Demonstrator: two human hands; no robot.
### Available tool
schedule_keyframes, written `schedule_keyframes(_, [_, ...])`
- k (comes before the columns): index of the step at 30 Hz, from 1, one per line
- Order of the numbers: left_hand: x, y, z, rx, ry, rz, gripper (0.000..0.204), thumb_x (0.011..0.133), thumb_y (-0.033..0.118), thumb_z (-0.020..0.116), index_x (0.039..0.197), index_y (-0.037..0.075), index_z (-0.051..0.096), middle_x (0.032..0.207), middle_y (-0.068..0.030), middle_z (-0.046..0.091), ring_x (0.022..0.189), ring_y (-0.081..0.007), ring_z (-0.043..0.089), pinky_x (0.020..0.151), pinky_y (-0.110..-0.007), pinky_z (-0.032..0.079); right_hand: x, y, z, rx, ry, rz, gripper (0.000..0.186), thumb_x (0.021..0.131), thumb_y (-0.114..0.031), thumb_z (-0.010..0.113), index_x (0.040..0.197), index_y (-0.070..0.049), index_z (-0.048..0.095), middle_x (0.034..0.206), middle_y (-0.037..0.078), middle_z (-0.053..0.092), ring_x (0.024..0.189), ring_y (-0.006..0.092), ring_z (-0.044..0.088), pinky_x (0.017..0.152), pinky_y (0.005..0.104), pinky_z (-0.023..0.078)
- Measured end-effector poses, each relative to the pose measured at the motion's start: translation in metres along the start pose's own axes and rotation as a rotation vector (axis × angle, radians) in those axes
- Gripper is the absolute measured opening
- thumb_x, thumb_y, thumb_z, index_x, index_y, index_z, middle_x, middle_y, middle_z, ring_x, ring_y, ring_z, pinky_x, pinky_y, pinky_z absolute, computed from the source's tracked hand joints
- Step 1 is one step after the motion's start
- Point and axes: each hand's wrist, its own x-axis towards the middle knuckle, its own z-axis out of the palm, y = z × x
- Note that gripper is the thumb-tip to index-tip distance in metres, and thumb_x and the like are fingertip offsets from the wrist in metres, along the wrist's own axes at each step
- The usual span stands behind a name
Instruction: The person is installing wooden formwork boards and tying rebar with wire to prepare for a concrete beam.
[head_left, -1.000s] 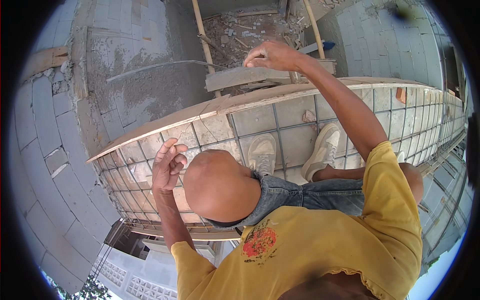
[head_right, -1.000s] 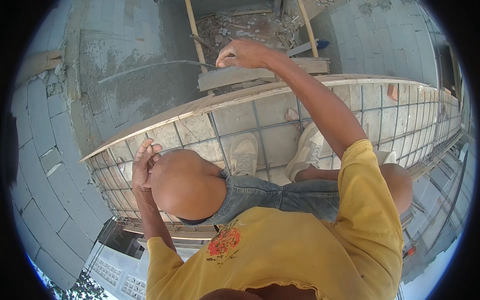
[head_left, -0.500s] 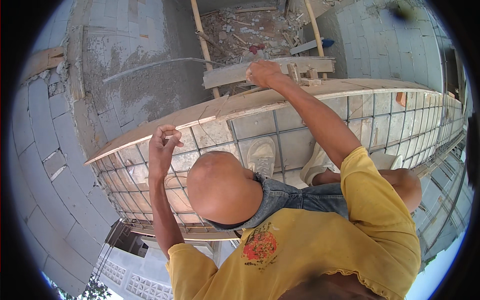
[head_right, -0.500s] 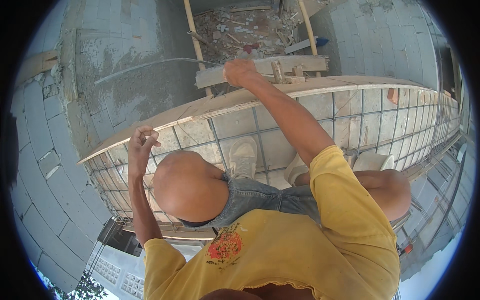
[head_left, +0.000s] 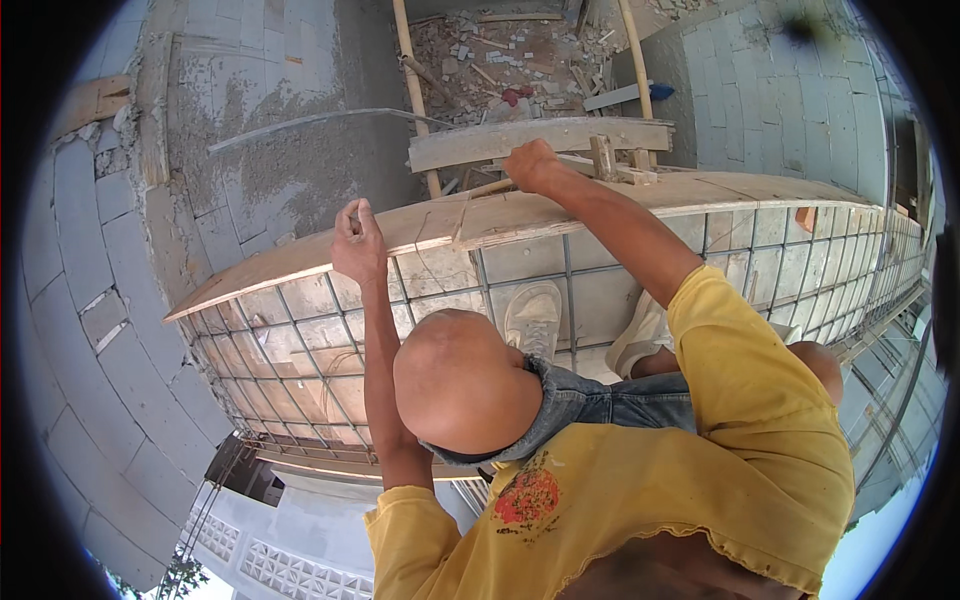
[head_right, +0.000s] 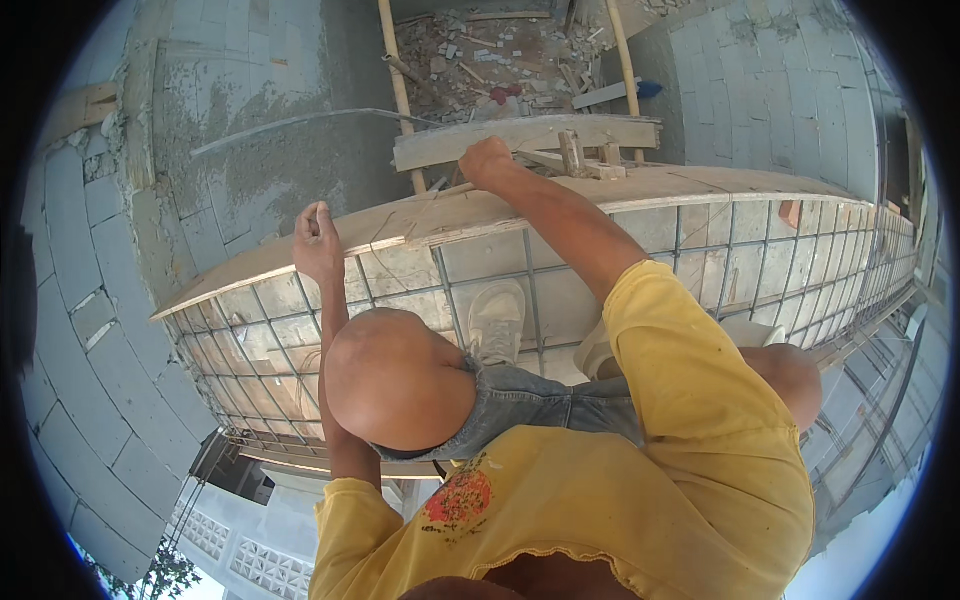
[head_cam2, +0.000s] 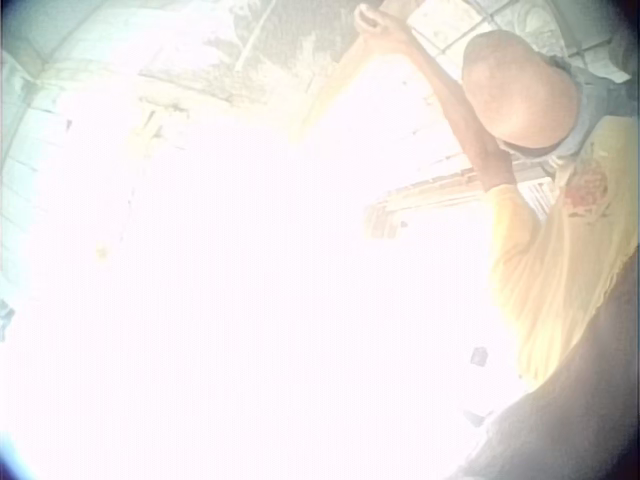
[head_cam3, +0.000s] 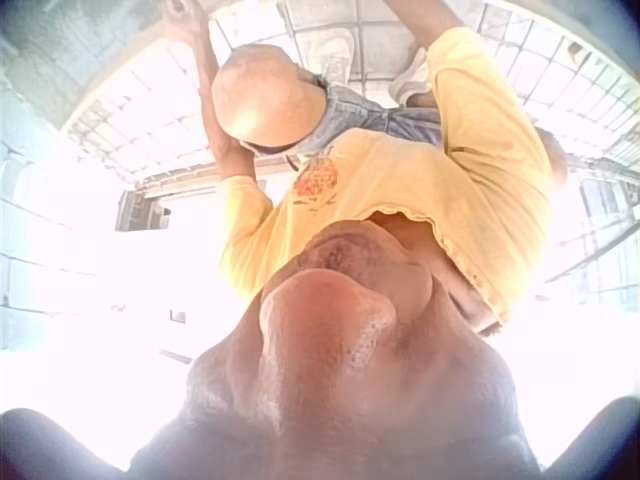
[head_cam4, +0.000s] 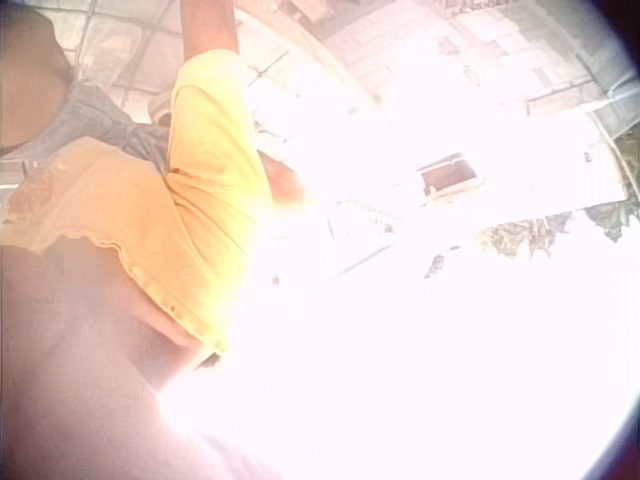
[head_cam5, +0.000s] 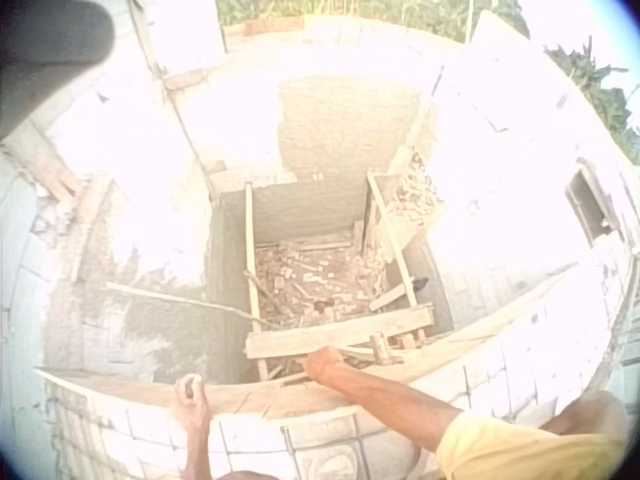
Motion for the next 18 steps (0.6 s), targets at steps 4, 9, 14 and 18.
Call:
schedule_keyframes(4, [-0.003,0.002,0.002,0.159,0.001,-0.009,0.033,0.085,0.054,0.062,0.090,0.023,0.071,0.055,-0.0014,0.056,0.053,-0.0243,0.059,0.051,-0.042,0.043,0.012,-0.008,0.013,-0.073,-0.079,-0.085,0.021,0.082,-0.016,0.064,0.100,-0.008,0.073,0.104,0.011,0.071,0.098,0.0265,0.069,0.078,0.0385,0.054])
schedule_keyframes(9, [-0.003,0.001,0.004,0.169,0.009,0.021,0.032,0.085,0.052,0.063,0.087,0.022,0.070,0.055,-0.0027,0.058,0.053,-0.0272,0.060,0.051,-0.043,0.043,0.028,-0.003,0.017,-0.041,-0.095,-0.136,0.022,0.080,-0.015,0.062,0.097,-0.007,0.073,0.099,0.012,0.071,0.094,0.0277,0.069,0.078,0.0416,0.054])
schedule_keyframes(14, [-0.002,0.002,0.006,0.164,0.017,-0.007,0.029,0.085,0.050,0.064,0.086,0.021,0.069,0.054,-0.0027,0.058,0.051,-0.0263,0.059,0.050,-0.042,0.042,0.033,0.001,0.011,-0.032,-0.148,-0.180,0.023,0.081,-0.017,0.060,0.097,-0.006,0.073,0.098,0.013,0.071,0.091,0.0287,0.069,0.077,0.0430,0.054])
schedule_keyframes(18, [-0.005,0.000,0.007,0.159,0.011,-0.049,0.027,0.087,0.048,0.064,0.087,0.021,0.068,0.054,-0.0017,0.056,0.050,-0.0247,0.058,0.049,-0.041,0.041,0.026,0.010,0.000,0.175,-0.240,-0.426,0.024,0.082,-0.020,0.058,0.097,-0.007,0.073,0.096,0.015,0.071,0.090,0.0313,0.069,0.077,0.0443,0.053])
